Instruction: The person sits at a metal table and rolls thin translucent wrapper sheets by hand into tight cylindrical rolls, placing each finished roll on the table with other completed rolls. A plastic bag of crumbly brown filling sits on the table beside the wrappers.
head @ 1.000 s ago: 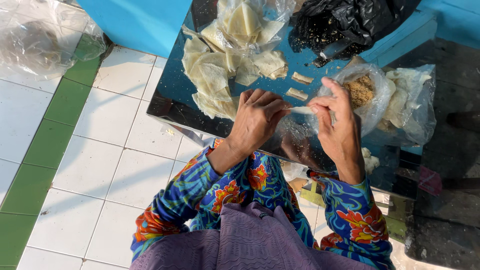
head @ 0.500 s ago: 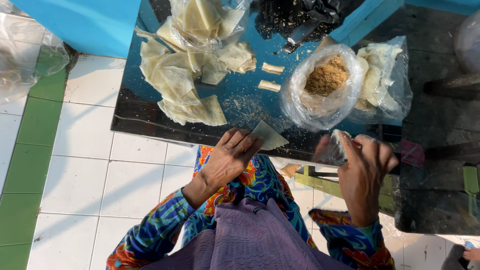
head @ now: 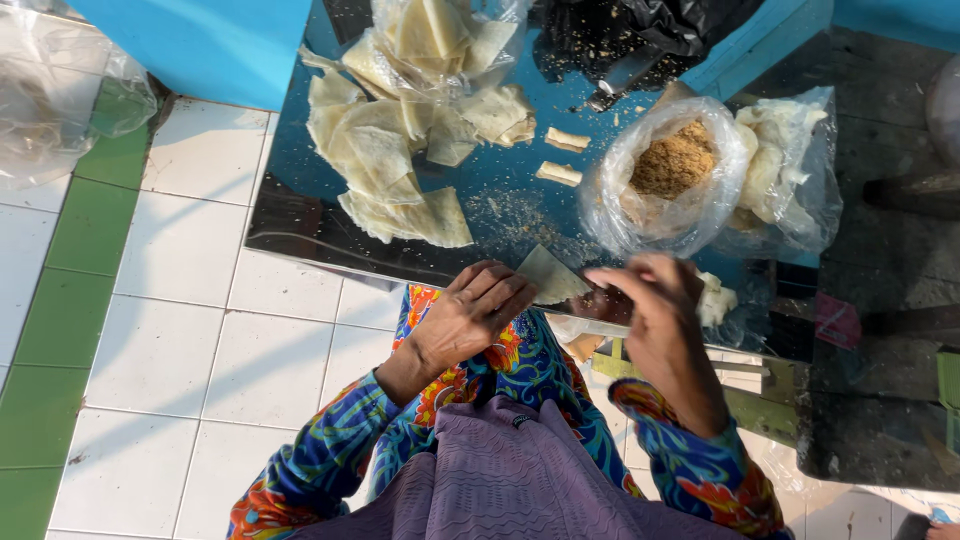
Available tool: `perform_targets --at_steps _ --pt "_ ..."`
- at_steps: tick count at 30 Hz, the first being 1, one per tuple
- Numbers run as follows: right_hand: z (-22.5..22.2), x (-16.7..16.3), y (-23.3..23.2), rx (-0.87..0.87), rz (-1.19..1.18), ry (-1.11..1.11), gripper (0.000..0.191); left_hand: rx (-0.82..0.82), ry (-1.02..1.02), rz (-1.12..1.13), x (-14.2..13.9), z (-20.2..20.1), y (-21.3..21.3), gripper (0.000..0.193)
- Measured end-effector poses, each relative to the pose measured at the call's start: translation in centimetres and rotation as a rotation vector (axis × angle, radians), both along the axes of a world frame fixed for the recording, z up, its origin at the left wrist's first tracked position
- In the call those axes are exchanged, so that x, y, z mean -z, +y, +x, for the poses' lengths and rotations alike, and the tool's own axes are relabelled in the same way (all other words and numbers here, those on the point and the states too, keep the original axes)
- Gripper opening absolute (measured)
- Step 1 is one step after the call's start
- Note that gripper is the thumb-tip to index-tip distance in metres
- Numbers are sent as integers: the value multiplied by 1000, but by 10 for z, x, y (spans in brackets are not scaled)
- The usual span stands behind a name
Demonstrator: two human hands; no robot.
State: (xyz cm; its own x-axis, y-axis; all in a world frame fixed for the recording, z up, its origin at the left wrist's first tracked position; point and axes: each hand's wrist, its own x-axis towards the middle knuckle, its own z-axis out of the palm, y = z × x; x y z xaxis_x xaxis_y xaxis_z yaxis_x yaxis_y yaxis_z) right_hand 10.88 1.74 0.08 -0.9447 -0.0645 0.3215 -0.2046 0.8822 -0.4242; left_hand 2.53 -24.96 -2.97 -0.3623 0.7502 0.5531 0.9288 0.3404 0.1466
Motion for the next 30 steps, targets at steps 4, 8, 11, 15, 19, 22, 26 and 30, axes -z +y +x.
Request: perform_targets --at_steps 4,8,11,15,19,22,26,30 --pt "-30 -8 -35 -143 61 -10 69 -14 0 15 2 0 -1 49" --pt "-43 -16 -51 -171 248 33 59 -16 -9 44 5 -2 -2 49" --pt "-42 -21 -51 -172 543 51 59 -10 -31 53 5 -2 -4 48" --pt "-37 -28 -44 -127 562 21 46 -6 -45 61 2 -1 -6 48" --pt "-32 -21 -53 -168 475 61 60 -8 -67 80 -1 -1 -7 46" --pt "-25 -13 -54 -169 308 -44 48 4 -76 91 1 -3 -6 44" --pt "-20 -16 -24 -168 70 -58 55 5 -93 126 5 -4 -3 41" --pt "-35 -37 24 14 16 35 60 -2 -99 123 8 -1 -2 38"
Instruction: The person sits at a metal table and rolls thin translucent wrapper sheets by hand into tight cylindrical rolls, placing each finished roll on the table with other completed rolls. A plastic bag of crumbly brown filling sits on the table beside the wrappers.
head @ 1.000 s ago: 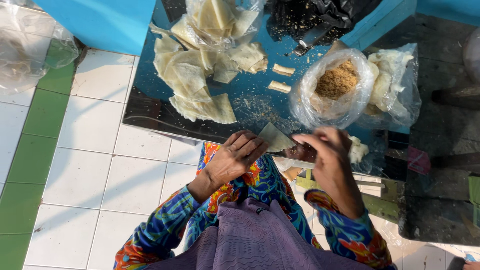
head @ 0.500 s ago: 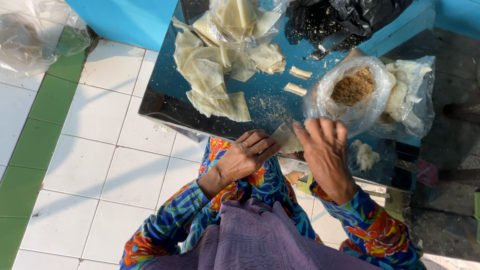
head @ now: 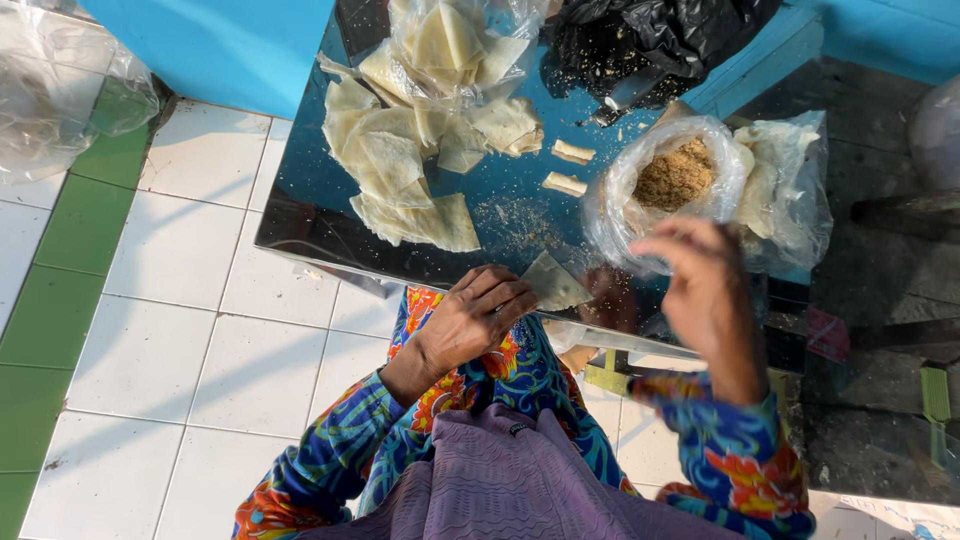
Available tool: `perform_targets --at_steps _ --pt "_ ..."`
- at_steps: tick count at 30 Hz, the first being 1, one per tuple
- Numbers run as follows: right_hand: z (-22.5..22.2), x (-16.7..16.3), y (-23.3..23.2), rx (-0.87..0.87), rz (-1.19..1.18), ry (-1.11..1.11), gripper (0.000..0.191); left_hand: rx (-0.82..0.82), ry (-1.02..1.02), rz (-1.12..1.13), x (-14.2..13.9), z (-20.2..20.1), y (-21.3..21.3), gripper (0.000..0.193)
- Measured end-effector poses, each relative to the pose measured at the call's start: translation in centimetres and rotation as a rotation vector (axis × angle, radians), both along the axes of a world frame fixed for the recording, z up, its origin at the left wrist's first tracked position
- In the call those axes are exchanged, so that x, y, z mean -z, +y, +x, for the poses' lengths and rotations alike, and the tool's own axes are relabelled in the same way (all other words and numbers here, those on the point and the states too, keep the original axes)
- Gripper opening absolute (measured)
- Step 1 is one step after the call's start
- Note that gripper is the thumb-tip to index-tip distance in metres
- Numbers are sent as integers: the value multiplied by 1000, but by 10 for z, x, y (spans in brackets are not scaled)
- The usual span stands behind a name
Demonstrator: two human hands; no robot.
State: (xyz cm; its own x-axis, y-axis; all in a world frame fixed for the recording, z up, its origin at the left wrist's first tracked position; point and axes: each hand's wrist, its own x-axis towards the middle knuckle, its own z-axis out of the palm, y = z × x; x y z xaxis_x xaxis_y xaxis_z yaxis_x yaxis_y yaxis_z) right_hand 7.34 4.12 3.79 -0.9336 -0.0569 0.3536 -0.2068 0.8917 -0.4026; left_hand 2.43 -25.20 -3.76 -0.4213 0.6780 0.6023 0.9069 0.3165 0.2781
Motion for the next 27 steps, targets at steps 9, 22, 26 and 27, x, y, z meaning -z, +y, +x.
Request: perform_targets --at_steps 9,22,26,27 --pt "-90 14 28 215 7 -195 43 -5 -51 26 -2 2 0 32" --pt "-95 22 39 282 59 -258 43 -8 -48 47 0 1 -3 29" --pt "-64 1 19 88 -288 -155 30 -11 -44 42 5 1 -2 31" --pt "-55 0 8 -64 -280 -116 22 -9 -41 44 6 0 -2 31"
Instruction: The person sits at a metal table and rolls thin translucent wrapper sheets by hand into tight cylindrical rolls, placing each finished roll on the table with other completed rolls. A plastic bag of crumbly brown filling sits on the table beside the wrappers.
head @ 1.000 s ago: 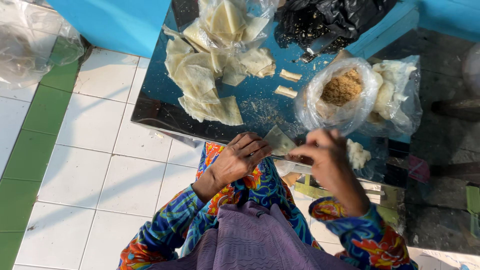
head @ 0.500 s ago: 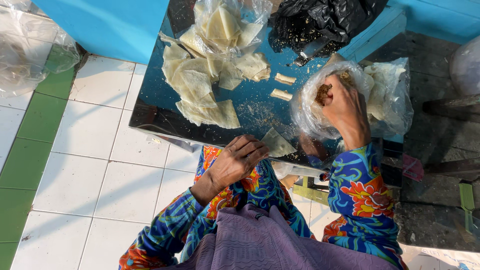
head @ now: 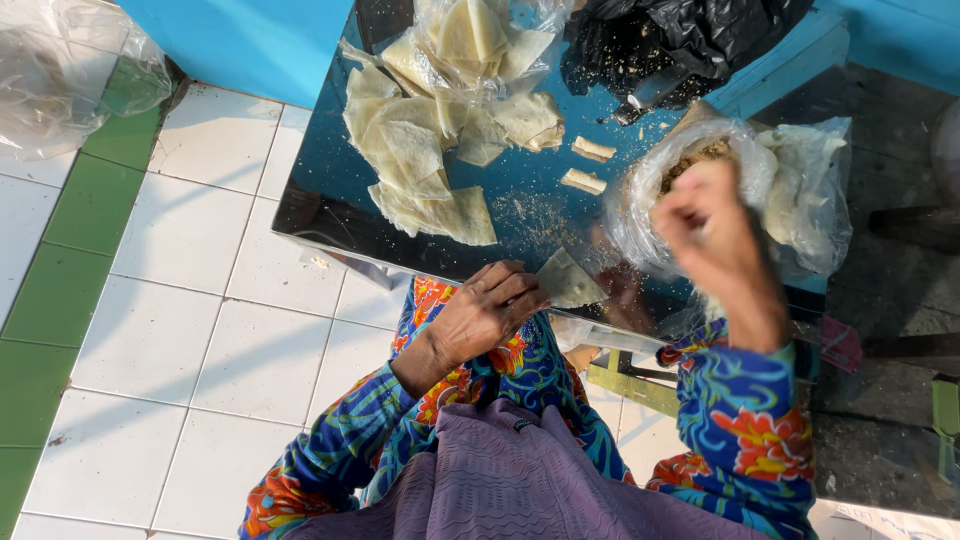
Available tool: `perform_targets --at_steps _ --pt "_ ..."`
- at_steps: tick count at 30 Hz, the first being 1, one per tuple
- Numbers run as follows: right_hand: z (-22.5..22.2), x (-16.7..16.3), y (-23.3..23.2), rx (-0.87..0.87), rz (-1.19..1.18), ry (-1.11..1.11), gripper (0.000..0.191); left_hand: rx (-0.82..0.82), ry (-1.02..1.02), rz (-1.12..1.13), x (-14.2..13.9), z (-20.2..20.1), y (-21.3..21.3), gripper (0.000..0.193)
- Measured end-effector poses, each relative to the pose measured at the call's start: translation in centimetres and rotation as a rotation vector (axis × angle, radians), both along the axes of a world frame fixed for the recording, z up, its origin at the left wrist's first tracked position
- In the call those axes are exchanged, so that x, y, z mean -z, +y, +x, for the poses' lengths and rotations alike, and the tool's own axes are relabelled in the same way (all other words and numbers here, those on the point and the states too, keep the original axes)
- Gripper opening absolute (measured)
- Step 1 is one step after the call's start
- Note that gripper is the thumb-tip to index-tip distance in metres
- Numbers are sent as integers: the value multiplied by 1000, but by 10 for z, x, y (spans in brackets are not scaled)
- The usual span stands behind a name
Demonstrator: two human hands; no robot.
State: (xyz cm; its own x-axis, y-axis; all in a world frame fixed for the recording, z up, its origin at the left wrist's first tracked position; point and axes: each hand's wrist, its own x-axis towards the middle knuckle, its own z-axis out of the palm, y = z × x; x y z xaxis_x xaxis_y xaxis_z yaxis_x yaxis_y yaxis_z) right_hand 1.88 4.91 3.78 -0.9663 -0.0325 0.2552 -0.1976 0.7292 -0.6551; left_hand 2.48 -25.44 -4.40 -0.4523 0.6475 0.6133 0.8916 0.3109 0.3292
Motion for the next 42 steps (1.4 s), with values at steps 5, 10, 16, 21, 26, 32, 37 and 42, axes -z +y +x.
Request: perform_targets --at_steps 5,10,16,21,26,32,37,42 --pt "29 19 -68 -181 -127 -287 29 -11 -10 -16 3 1 0 33" --pt "41 30 -91 -248 99 5 22 -23 -6 13 0 0 3 32" --pt "69 18 -78 -167 215 78 41 -100 162 -77 -4 8 -3 35" --pt "71 22 -76 -3 209 -27 38 -191 256 -148 -6 19 1 31" --pt "68 23 -80 -25 277 9 34 -204 238 -153 -11 24 1 44" --pt "67 10 -82 -93 280 -15 48 -139 140 -126 -12 25 4 51" --pt "70 1 -82 -138 66 -89 50 -119 141 -175 -10 25 6 51" --pt "69 5 -82 -137 -6 -110 47 -96 154 -200 -10 20 6 49"
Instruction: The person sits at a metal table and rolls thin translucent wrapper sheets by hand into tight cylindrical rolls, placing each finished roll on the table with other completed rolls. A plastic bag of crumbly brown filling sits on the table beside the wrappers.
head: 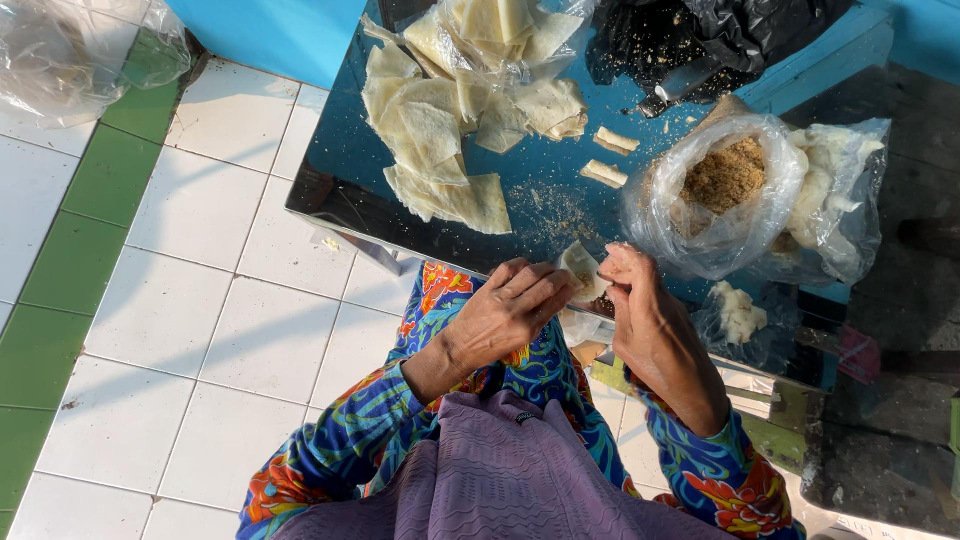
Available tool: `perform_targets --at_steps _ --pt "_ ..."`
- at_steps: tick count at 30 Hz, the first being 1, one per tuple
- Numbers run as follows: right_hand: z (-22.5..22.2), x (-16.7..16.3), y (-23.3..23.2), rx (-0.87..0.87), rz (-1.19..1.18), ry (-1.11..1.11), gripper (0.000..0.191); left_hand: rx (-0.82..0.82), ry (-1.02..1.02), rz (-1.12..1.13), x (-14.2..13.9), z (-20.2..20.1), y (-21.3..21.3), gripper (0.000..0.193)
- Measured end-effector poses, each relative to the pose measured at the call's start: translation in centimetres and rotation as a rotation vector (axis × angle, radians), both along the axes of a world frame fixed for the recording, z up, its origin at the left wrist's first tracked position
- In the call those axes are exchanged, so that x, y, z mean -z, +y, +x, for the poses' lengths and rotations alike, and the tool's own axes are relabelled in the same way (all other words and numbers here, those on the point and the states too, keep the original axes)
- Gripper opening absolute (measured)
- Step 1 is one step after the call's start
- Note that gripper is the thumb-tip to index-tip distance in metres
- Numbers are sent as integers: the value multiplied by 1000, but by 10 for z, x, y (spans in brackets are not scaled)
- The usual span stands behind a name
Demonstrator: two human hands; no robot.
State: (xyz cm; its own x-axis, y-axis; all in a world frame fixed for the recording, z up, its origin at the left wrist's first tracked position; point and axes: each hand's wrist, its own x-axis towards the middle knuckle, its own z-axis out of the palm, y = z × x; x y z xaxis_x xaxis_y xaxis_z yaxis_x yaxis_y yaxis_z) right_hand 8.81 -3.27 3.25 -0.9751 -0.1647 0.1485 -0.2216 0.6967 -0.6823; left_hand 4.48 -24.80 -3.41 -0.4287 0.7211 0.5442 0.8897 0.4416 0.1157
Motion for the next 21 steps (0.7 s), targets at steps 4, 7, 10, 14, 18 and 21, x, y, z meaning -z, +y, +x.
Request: perform_targets --at_steps 4,7,10,14,18,21 --pt "0 10 0 -24 114 18 42 3 33 -21 0 -6 1 46" --pt "1 17 2 -92 260 150 47 19 50 -22 0 -13 1 47" --pt "-1 20 5 -168 296 231 55 16 42 11 0 -17 4 41" --pt "-13 16 7 -161 297 236 51 -58 -89 81 -5 -19 15 34" --pt "-31 13 8 -78 -35 -123 48 -100 -222 190 -12 -20 25 26" --pt "-33 17 8 -36 -111 -149 50 -92 -138 -2 -17 -13 26 33"
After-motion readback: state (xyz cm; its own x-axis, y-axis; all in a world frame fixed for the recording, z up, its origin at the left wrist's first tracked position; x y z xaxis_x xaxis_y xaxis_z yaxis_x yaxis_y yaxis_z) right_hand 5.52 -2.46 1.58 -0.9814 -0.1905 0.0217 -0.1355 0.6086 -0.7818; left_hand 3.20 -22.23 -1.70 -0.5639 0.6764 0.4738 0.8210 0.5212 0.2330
